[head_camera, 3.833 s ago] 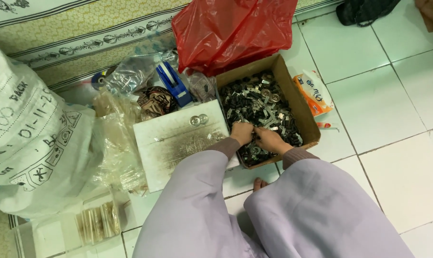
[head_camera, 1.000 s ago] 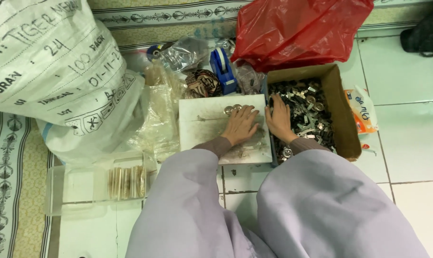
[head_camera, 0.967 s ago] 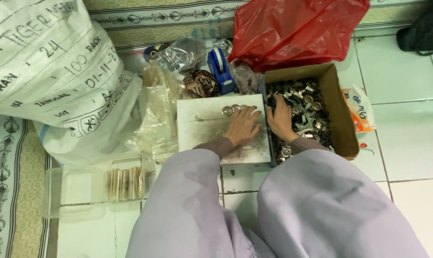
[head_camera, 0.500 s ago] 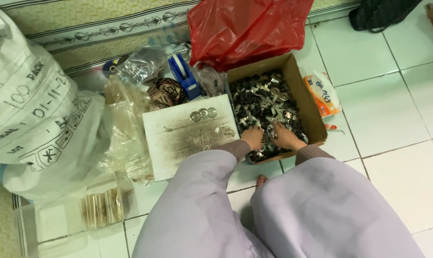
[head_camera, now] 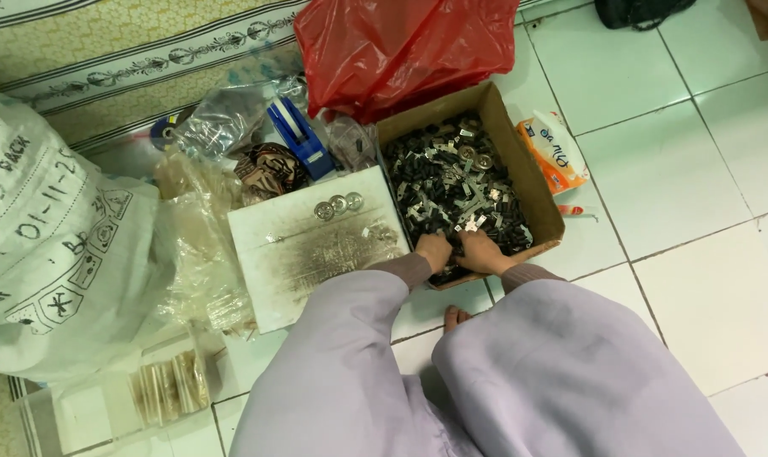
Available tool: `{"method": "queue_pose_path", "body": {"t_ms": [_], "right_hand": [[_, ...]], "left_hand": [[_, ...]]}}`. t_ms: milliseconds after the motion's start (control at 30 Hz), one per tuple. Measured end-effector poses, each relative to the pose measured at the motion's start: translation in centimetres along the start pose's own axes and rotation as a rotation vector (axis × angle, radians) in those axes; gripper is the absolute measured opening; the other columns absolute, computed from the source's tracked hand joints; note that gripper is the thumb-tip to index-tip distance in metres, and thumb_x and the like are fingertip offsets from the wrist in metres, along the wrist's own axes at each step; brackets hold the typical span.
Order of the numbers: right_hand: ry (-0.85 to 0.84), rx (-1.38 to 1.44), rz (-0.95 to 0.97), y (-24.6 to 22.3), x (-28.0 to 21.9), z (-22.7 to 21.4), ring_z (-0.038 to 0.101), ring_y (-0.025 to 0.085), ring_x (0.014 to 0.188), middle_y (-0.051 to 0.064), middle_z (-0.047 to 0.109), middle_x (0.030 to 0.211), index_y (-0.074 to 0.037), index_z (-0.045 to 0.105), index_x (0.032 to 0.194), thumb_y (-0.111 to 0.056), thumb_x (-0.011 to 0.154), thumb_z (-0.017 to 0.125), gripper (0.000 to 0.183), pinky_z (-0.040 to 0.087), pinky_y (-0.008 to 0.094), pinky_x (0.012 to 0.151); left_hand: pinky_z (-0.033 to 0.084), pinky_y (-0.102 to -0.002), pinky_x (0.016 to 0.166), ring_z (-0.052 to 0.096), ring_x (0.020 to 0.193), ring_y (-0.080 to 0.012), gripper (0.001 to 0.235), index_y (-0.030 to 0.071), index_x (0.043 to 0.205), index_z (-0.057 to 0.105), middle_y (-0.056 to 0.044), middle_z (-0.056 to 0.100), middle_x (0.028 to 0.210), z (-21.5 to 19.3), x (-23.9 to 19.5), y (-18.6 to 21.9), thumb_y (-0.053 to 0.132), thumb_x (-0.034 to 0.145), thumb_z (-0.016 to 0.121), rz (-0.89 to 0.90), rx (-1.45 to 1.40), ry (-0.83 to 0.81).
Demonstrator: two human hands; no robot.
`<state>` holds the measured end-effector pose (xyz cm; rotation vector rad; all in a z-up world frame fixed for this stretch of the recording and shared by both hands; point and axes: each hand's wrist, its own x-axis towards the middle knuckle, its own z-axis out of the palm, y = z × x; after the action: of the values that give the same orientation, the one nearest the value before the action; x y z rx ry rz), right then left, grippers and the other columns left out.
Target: The person sorts metal hardware components by hand from a cardboard box, placing selected pieces onto a white surface and then into a plastic bag.
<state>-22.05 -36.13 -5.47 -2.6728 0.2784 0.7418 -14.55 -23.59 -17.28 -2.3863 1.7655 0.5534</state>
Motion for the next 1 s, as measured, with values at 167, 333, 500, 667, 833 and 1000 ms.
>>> {"method": "queue_pose_path", "body": {"t_ms": [167, 333, 500, 667, 833, 1000], "right_hand": [[-0.035, -0.100, -0.012, 0.8, 0.7, 1.1, 0.061, 0.043, 0.119, 0.025, 0.073, 0.109, -0.001, 0.062, 0.123, -0.034, 0.081, 0.078, 0.056, 0.058, 0.047, 0.094], [-0.064, -0.079, 0.032, -0.3, 0.2, 0.2, 0.060, 0.043, 0.121, 0.027, 0.072, 0.111, -0.002, 0.063, 0.124, -0.035, 0.082, 0.077, 0.055, 0.058, 0.047, 0.096], [-0.124, 0.166, 0.136, -1.0, 0.0, -1.0, 0.063, 0.050, 0.118, 0.038, 0.064, 0.119, 0.000, 0.055, 0.136, -0.036, 0.082, 0.076, 0.068, 0.056, 0.057, 0.096], [-0.216, 0.202, 0.122, -3.0, -1.8, -3.2, 0.063, 0.052, 0.119, 0.039, 0.064, 0.122, 0.004, 0.048, 0.139, -0.033, 0.082, 0.075, 0.072, 0.054, 0.058, 0.099], [-0.217, 0.167, 0.115, -2.7, -1.1, -2.5, 0.065, 0.051, 0.116, 0.037, 0.066, 0.118, 0.005, 0.050, 0.134, -0.028, 0.082, 0.073, 0.065, 0.055, 0.059, 0.096], [-0.189, 0.188, 0.118, -2.6, -0.4, -1.9, 0.065, 0.051, 0.116, 0.034, 0.070, 0.116, 0.004, 0.058, 0.128, -0.022, 0.083, 0.067, 0.053, 0.054, 0.061, 0.094]], "left_hand": [[0.056, -0.038, 0.057, 0.069, 0.077, -0.0277, 0.018, -0.003, 0.096, 0.071, -0.021, 0.068, 0.095, 0.6, -0.1, 0.3, 0.004, 0.092, 0.056, 0.059, 0.017, 0.012], [0.061, -0.041, 0.058, 0.071, 0.078, -0.0322, 0.022, -0.010, 0.099, 0.071, -0.028, 0.067, 0.108, -1.9, -1.0, -0.2, 0.000, 0.094, 0.051, 0.096, -0.152, 0.040], [0.063, -0.046, 0.076, 0.071, 0.095, -0.0384, 0.031, -0.010, 0.109, 0.071, -0.031, 0.061, 0.123, -8.7, -4.4, -0.8, 0.010, 0.087, 0.065, 0.043, -0.426, -0.074], [0.060, -0.049, 0.086, 0.069, 0.107, -0.0394, 0.051, -0.002, 0.117, 0.072, -0.026, 0.064, 0.125, -12.7, -6.5, -0.9, 0.032, 0.080, 0.073, 0.126, -0.456, -0.194], [0.059, -0.046, 0.080, 0.072, 0.097, -0.0336, 0.047, 0.003, 0.101, 0.076, -0.017, 0.076, 0.106, -11.4, -5.3, -0.8, 0.043, 0.078, 0.069, 0.129, -0.476, -0.239], [0.055, -0.035, 0.059, 0.066, 0.064, -0.0270, 0.014, 0.003, 0.072, 0.070, -0.011, 0.070, 0.069, -8.1, -3.2, -1.3, 0.010, 0.080, 0.062, 0.064, -0.555, -0.116]]}}
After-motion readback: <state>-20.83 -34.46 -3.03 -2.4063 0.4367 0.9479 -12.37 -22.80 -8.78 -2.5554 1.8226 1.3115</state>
